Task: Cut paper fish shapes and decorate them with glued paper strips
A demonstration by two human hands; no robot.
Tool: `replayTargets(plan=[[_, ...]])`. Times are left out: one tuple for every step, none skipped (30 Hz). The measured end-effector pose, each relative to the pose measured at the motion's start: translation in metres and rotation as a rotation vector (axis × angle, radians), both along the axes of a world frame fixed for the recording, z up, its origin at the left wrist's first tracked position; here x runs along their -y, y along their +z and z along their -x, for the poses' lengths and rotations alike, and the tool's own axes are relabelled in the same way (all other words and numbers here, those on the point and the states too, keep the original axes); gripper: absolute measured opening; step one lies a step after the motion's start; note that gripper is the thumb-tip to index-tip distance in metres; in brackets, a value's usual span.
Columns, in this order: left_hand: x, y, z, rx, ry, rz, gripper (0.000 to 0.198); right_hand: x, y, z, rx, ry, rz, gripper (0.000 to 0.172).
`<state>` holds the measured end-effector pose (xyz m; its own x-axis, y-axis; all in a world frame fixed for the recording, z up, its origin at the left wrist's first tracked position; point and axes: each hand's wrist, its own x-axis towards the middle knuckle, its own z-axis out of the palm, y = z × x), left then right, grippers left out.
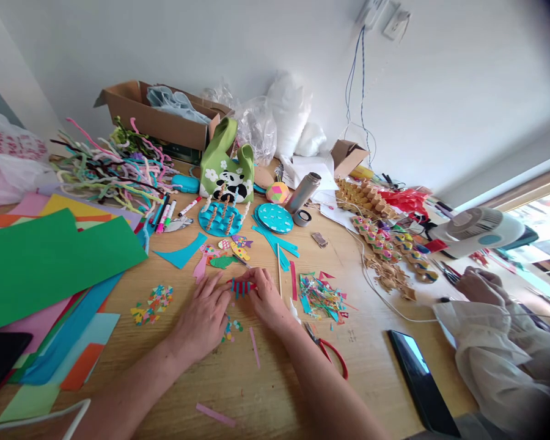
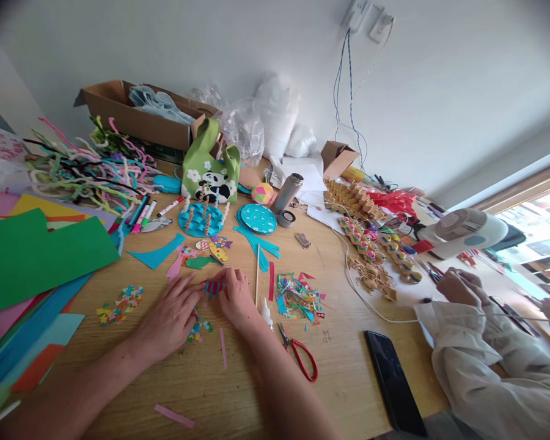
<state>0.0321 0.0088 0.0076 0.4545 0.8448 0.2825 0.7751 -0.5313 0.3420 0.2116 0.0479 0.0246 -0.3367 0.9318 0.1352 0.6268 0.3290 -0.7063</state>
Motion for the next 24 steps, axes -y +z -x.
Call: replayTargets(plan=[[0.0001,0.0000,-0.0001,-0.002,0.001,0.003,0.033,0.0003,0.0003,0.0005,0.015,0.001,-0.003,0.039],[0.0003,0.0001,-0.0002,-0.003,0.003,0.003,0.033,0.0005,0.0005,0.0011,0.028,0.004,-0.006,0.039],[0.0005,0.0002,-0.0002,-0.003,0.003,0.003,0.033,0.0007,0.0005,0.0016,0.039,0.007,-0.010,0.040],[0.0008,0.0004,-0.0002,-0.002,0.003,0.001,0.033,0.0010,0.0005,0.0021,0.044,0.011,-0.017,0.040],[0.0010,0.0005,-0.0002,-0.002,0.004,-0.001,0.034,0.0012,0.0003,0.0024,0.047,0.016,-0.024,0.040],[0.0012,0.0007,-0.0002,-0.001,0.004,-0.004,0.035,0.0014,0.0001,0.0025,0.048,0.019,-0.030,0.041],[0.0013,0.0007,-0.0002,0.000,0.004,-0.008,0.035,0.0016,-0.0001,0.0026,0.048,0.023,-0.034,0.041],[0.0013,0.0006,-0.0002,0.001,0.005,-0.011,0.036,0.0019,-0.0002,0.0025,0.049,0.026,-0.037,0.041],[0.0013,0.0005,-0.0002,0.001,0.005,-0.013,0.036,0.0022,-0.0001,0.0023,0.049,0.028,-0.041,0.042],[0.0013,0.0003,-0.0002,0.001,0.007,-0.015,0.036,0.0026,0.0001,0.0022,0.051,0.030,-0.043,0.042],[0.0012,0.0000,-0.0002,-0.001,0.007,-0.015,0.036,0.0030,0.0004,0.0020,0.055,0.032,-0.046,0.042],[0.0012,-0.0002,-0.0003,-0.005,0.007,-0.016,0.035,0.0035,0.0009,0.0019,0.058,0.034,-0.051,0.042],[0.0012,-0.0004,-0.0002,-0.010,0.007,-0.016,0.035,0.0040,0.0014,0.0017,0.061,0.036,-0.055,0.042],[0.0012,-0.0004,-0.0002,-0.017,0.007,-0.016,0.035,0.0044,0.0020,0.0016,0.063,0.040,-0.057,0.042],[0.0013,-0.0004,-0.0001,-0.024,0.007,-0.014,0.034,0.0049,0.0025,0.0014,0.065,0.043,-0.060,0.042],[0.0014,-0.0002,-0.0001,-0.030,0.006,-0.010,0.033,0.0053,0.0031,0.0013,0.066,0.046,-0.062,0.042],[0.0015,0.0001,0.0000,-0.034,0.006,-0.006,0.032,0.0057,0.0036,0.0011,0.067,0.049,-0.064,0.041],[0.0016,0.0004,0.0001,-0.035,0.006,-0.002,0.032,0.0060,0.0041,0.0011,0.070,0.051,-0.064,0.041],[0.0017,0.0007,0.0002,-0.036,0.005,0.001,0.032,0.0064,0.0046,0.0011,0.076,0.053,-0.064,0.040],[0.0018,0.0009,0.0004,-0.036,0.004,0.001,0.033,0.0067,0.0050,0.0012,0.082,0.054,-0.062,0.040],[0.0019,0.0012,0.0005,-0.036,0.004,0.001,0.033,0.0071,0.0054,0.0014,0.087,0.055,-0.059,0.039],[0.0020,0.0014,0.0006,-0.036,0.005,0.000,0.033,0.0074,0.0058,0.0017,0.090,0.057,-0.055,0.038],[0.0020,0.0016,0.0006,-0.035,0.005,0.000,0.033,0.0077,0.0060,0.0020,0.089,0.058,-0.053,0.038],[0.0021,0.0018,0.0007,-0.034,0.006,-0.001,0.032,0.0079,0.0060,0.0022,0.085,0.059,-0.051,0.037]])
